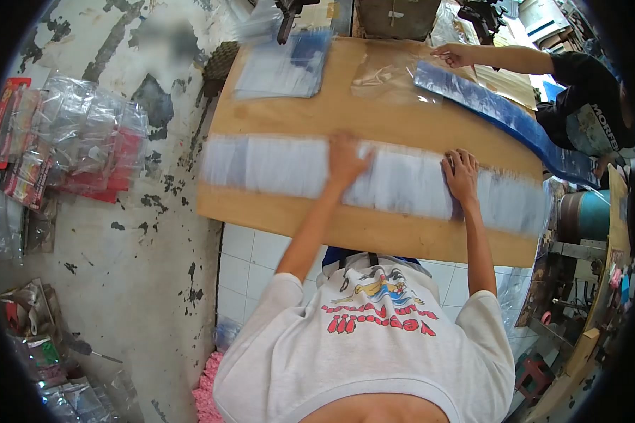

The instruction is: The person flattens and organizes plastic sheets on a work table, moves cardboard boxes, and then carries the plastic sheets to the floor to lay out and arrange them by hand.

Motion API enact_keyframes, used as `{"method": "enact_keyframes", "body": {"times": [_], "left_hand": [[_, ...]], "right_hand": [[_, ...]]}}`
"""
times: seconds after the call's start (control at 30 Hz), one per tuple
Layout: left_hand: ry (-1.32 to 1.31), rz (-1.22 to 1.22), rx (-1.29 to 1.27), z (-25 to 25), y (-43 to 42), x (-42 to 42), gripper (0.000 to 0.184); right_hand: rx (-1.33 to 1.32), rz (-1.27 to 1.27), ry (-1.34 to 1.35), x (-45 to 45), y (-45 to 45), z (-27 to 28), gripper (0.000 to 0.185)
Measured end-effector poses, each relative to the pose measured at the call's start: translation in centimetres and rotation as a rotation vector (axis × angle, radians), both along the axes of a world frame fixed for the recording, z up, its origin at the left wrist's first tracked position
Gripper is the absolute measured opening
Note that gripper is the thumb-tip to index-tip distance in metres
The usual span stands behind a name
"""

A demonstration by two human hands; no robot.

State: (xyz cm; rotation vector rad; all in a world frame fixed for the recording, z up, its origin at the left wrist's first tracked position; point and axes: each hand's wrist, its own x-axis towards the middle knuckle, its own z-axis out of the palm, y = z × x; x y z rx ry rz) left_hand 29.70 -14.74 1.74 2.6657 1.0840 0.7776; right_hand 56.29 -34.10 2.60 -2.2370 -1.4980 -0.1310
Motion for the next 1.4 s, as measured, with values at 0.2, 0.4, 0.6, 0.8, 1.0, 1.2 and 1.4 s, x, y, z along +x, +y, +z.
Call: {"method": "enact_keyframes", "body": {"times": [0.2,0.4,0.6,0.8,1.0,1.2,1.4], "left_hand": [[-0.057,-0.050,-0.141,0.2,6.4,-10.5,0.029],[-0.062,-0.018,-0.095,0.0,2.2,-11.5,0.025],[-0.082,-0.016,-0.118,0.3,0.6,-12.1,0.024],[-0.055,-0.015,-0.061,-0.1,1.4,-12.0,0.020],[-0.084,0.201,-0.018,0.7,2.5,-17.6,0.032],[0.230,0.279,-0.047,0.1,8.1,-31.5,0.067],[0.110,0.174,-0.108,0.4,9.7,-33.5,0.066]], "right_hand": [[-0.040,0.026,0.020,-0.6,-0.3,0.2,0.026],[-0.063,-0.012,0.049,-1.9,-3.6,-0.1,0.025],[-0.054,-0.045,0.008,-3.3,-6.1,-0.7,0.024],[-0.076,-0.072,0.010,-3.2,-5.7,-0.6,0.022],[-0.054,-0.106,-0.004,-3.5,-5.7,-0.8,0.022],[-0.078,-0.106,-0.047,-4.3,-5.2,-0.2,0.020],[0.071,-0.340,-0.262,-7.6,0.6,-0.6,0.019]]}}
